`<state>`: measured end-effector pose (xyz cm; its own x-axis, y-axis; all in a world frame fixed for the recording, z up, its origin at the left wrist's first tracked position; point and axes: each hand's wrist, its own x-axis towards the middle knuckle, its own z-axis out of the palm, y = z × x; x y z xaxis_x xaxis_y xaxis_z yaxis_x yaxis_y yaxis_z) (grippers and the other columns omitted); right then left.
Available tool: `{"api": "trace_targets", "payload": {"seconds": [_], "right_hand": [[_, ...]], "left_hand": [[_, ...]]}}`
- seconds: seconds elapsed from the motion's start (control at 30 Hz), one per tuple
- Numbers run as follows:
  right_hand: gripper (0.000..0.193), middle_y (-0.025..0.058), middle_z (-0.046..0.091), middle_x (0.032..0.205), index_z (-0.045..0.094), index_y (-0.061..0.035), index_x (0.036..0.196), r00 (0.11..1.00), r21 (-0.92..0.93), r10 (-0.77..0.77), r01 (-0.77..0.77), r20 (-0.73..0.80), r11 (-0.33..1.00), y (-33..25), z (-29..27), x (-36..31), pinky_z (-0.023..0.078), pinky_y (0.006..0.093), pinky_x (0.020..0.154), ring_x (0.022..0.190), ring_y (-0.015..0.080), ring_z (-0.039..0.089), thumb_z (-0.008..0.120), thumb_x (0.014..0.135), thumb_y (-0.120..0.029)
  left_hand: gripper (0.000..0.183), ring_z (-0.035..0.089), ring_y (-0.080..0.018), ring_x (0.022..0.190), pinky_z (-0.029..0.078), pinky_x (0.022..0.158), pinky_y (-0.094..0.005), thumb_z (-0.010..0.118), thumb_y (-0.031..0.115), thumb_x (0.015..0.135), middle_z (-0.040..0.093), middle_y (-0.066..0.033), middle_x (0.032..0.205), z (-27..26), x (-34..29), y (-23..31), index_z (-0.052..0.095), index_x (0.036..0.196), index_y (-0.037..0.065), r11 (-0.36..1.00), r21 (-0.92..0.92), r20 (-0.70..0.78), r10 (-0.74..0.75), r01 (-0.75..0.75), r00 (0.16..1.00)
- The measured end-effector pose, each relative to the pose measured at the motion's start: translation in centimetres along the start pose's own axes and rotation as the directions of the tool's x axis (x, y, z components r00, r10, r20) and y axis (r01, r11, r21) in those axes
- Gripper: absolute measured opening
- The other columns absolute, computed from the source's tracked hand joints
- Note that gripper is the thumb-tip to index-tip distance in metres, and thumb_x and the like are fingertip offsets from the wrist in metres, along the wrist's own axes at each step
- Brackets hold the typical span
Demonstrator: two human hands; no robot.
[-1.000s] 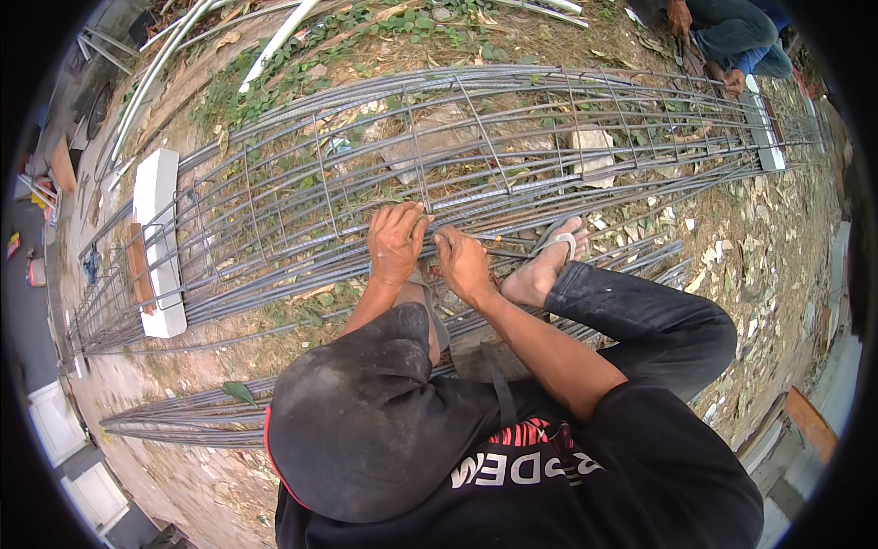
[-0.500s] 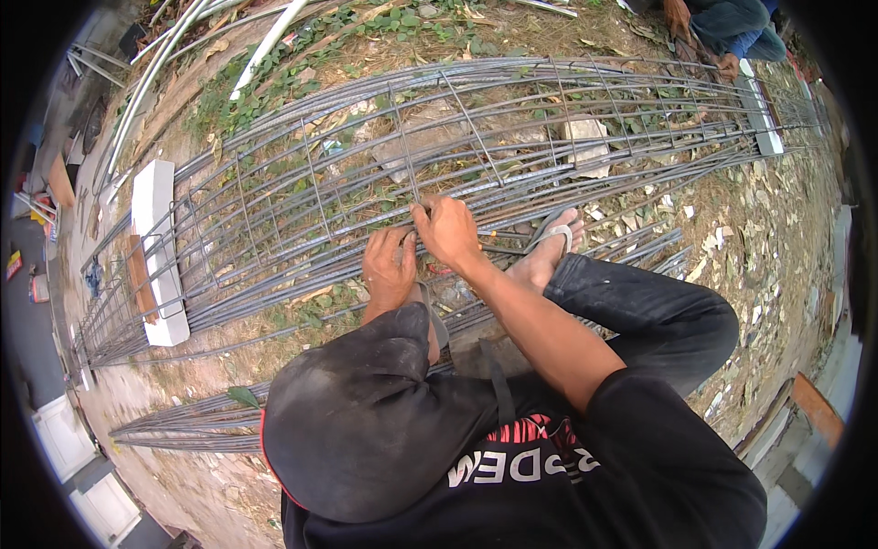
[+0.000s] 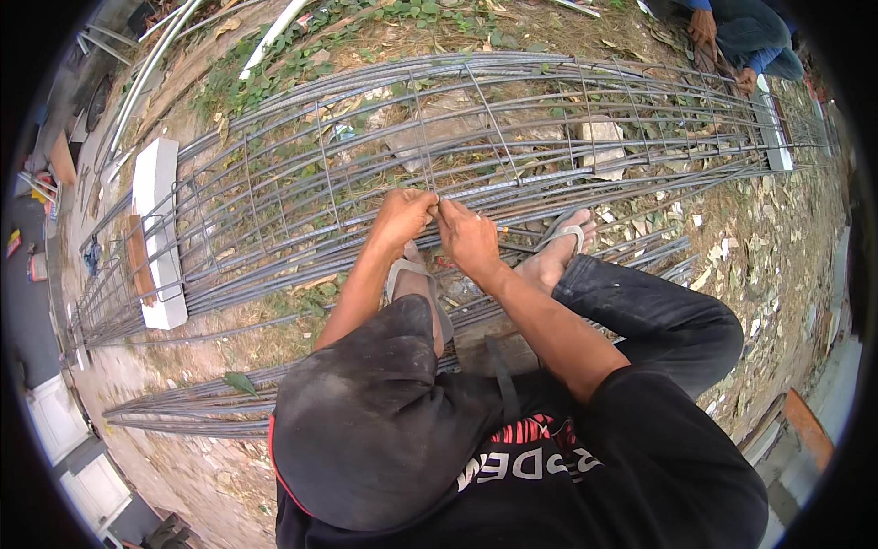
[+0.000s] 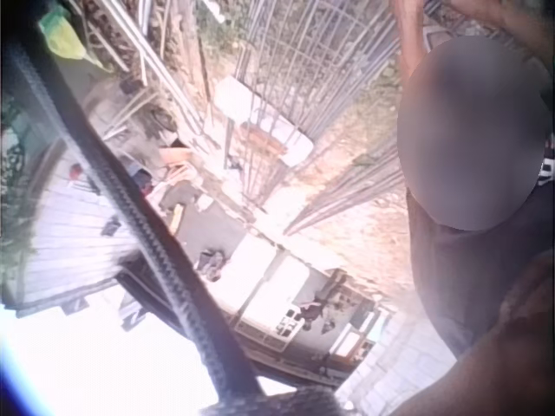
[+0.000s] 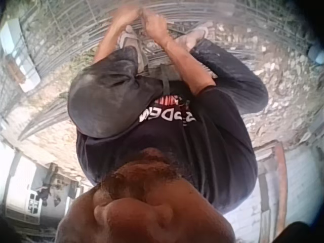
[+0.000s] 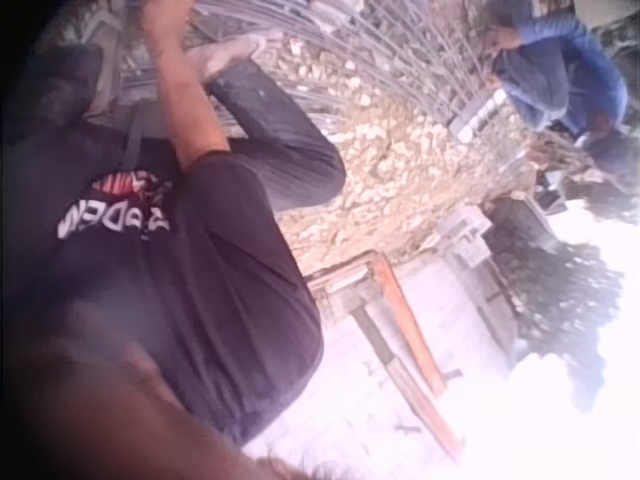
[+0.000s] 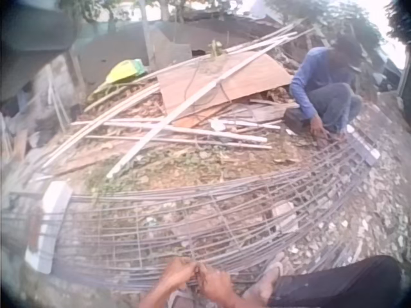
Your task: The person ties wire around rebar rods using a pair of pliers to assemble a structural grid for construction.
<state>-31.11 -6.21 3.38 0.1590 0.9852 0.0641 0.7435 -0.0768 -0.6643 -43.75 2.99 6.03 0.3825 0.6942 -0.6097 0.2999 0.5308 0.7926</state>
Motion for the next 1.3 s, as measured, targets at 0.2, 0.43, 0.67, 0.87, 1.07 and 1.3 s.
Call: {"api": "trace_targets", "payload": {"seconds": [0.2, 0.43, 0.67, 0.87, 1.07, 1.3], "right_hand": [[0.02, 0.0255, 0.065, 0.073, 0.065, 0.0011, 0.09, 0.977, 0.128, 0.204, -0.196, -0.054, 0.972, -2.1, 0.6, 0.2, 0.051, 0.0531, 0.064, 0.07, 0.0448, 0.067, 0.06, 0.094, -0.018], [0.037, 0.0121, 0.07, 0.074, 0.072, -0.002, 0.096, 0.664, 0.842, 0.552, -0.52, 0.503, -0.143, -0.3, 3.6, 0.5, 0.052, 0.0403, 0.059, 0.066, 0.0245, 0.069, 0.055, 0.103, -0.034], [0.047, 0.0157, 0.066, 0.111, 0.063, -0.0013, 0.121, 0.973, -0.146, 0.228, -0.232, -0.044, 0.962, 7.6, -1.7, -4.3, 0.052, 0.044, 0.087, 0.106, 0.0285, 0.063, 0.069, 0.094, -0.04], [0.046, 0.0145, 0.057, 0.12, 0.058, -0.0041, 0.119, 0.934, -0.493, 0.021, 0.169, 0.356, 0.853, 10.0, -2.0, -3.7, 0.045, 0.0476, 0.1, 0.12, 0.032, 0.054, 0.072, 0.088, -0.035], [0.036, 0.0162, 0.063, 0.112, 0.059, -0.0023, 0.117, 0.924, -0.421, -0.086, 0.25, 0.372, 0.872, 9.9, -2.7, -4.1, 0.049, 0.0489, 0.093, 0.106, 0.0332, 0.062, 0.06, 0.094, -0.031], [0.034, 0.0166, 0.067, 0.072, 0.061, 0.0036, 0.121, 0.623, 0.299, 0.277, -0.659, 0.731, 0.691, 2.8, -5.4, -5.6, 0.053, 0.0466, 0.076, 0.08, 0.0355, 0.07, 0.06, 0.094, -0.017]], "left_hand": [[0.066, 0.066, -0.052, 0.082, 0.05, 0.076, -0.0568, 0.052, 0.055, 0.1, 0.066, -0.0326, 0.077, 0.6, -0.7, 5.8, 0.072, 0.079, -0.004, 0.402, 0.887, 0.154, 0.203, -0.226, 0.967], [0.071, 0.071, -0.0468, 0.088, 0.054, 0.082, -0.0509, 0.049, 0.063, 0.1, 0.072, -0.0289, 0.087, -2.5, 3.4, 3.1, 0.076, 0.102, -0.003, 0.607, 0.761, 0.119, 0.216, -0.228, 0.969], [0.071, 0.07, -0.0191, 0.063, 0.051, 0.06, -0.0374, 0.06, 0.065, 0.096, 0.07, -0.0164, 0.069, -3.0, 3.4, 1.7, 0.077, 0.109, -0.003, 0.774, 0.606, 0.178, 0.094, -0.185, 0.979], [0.078, 0.075, -0.0261, 0.072, 0.054, 0.082, -0.043, 0.053, 0.07, 0.096, 0.073, -0.0195, 0.07, -2.7, 3.8, 1.1, 0.078, 0.104, -0.003, 0.717, 0.679, 0.103, 0.118, -0.156, 0.988], [0.073, 0.077, -0.0259, 0.076, 0.055, 0.08, -0.0403, 0.058, 0.066, 0.096, 0.074, -0.023, 0.075, -2.7, 4.3, 0.3, 0.078, 0.101, -0.003, 0.754, 0.642, 0.095, 0.1, -0.137, 0.99], [0.076, 0.061, -0.0274, 0.053, 0.049, 0.063, -0.047, 0.058, 0.065, 0.095, 0.063, -0.0175, 0.056, -3.0, 4.0, 0.9, 0.066, 0.061, -0.002, 0.734, 0.66, 0.038, 0.18, -0.16, 0.983]]}}
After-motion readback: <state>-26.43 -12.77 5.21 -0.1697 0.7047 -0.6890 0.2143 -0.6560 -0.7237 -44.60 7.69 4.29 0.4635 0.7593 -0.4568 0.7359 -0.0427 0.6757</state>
